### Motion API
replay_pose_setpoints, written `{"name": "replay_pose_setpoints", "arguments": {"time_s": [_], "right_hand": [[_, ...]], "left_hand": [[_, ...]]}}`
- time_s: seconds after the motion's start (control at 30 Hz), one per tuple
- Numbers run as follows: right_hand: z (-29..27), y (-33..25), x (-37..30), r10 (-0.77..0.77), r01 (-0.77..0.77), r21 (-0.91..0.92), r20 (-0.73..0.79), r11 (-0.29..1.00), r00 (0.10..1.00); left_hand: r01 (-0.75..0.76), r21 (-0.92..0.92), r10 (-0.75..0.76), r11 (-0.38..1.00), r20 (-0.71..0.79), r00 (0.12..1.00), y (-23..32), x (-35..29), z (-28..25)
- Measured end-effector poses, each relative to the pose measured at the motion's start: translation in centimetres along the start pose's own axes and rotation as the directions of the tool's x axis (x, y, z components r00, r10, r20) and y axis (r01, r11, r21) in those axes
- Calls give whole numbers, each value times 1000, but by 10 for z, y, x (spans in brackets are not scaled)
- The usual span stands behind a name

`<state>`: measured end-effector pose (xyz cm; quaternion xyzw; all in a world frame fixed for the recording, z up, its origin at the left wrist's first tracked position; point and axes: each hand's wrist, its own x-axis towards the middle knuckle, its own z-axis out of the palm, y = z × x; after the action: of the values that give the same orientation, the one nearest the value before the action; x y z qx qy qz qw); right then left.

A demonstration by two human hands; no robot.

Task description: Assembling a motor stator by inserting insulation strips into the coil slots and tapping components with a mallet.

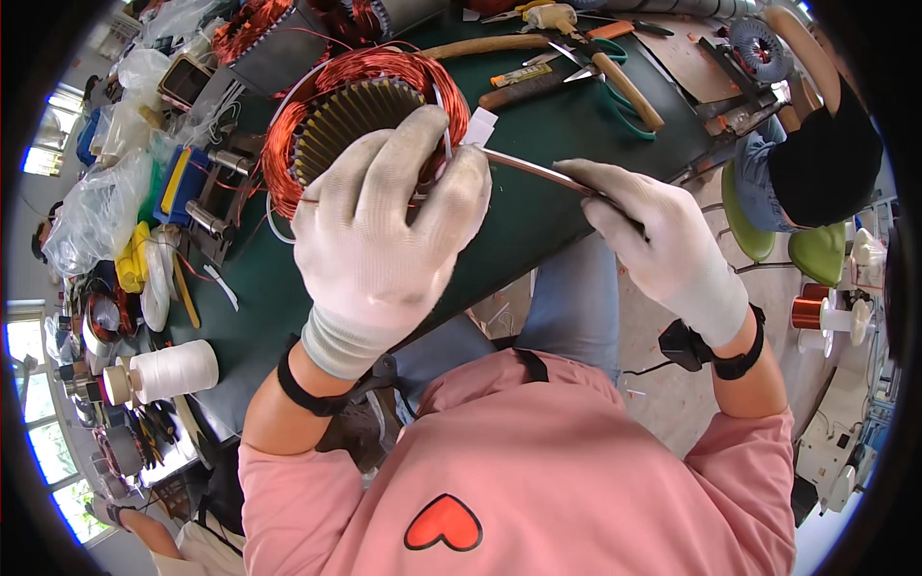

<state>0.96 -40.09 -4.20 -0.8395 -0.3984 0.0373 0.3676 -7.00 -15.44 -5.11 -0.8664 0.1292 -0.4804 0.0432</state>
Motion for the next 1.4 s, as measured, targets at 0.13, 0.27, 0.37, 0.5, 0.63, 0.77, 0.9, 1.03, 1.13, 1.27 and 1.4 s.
{"name": "replay_pose_setpoints", "arguments": {"time_s": [0.13,0.27,0.37,0.5,0.63,0.77,0.9,1.03,1.13,1.27,1.4], "right_hand": [[-2,-3,0,32,-32,11,-7,999,999],[-26,-9,-26,269,-270,31,32,962,963],[-37,-14,-60,367,-367,0,-15,930,930],[-28,-24,-90,496,-496,73,19,865,868],[-10,-33,-84,250,-260,157,84,953,965],[-10,-45,-65,110,-107,-27,167,994,980],[-24,-64,-53,200,-150,-298,146,943,969],[-31,-74,-37,158,-105,-401,102,910,982],[-21,-72,-24,155,-107,-399,90,911,984],[-4,-50,-10,129,-122,-108,60,987,990],[-11,-32,8,83,-82,-25,47,996,995]], "left_hand": [[23,1,-23,1000,71,997,1,0,-2],[63,-45,-57,997,131,990,2,-3,-9],[-91,-32,94,995,88,992,-11,-9,-21],[-156,137,140,978,120,983,-44,-29,-51],[31,-357,66,934,256,964,-78,-42,-51],[-13,-302,77,953,201,977,-69,-42,-44],[10,-228,41,974,220,975,-42,-35,-45],[-20,-170,55,985,201,978,-34,-31,-31],[2,-164,45,986,283,958,-30,-21,-23],[149,-379,58,913,483,874,-41,26,-35],[224,-163,-141,961,408,902,-92,81,1]]}}
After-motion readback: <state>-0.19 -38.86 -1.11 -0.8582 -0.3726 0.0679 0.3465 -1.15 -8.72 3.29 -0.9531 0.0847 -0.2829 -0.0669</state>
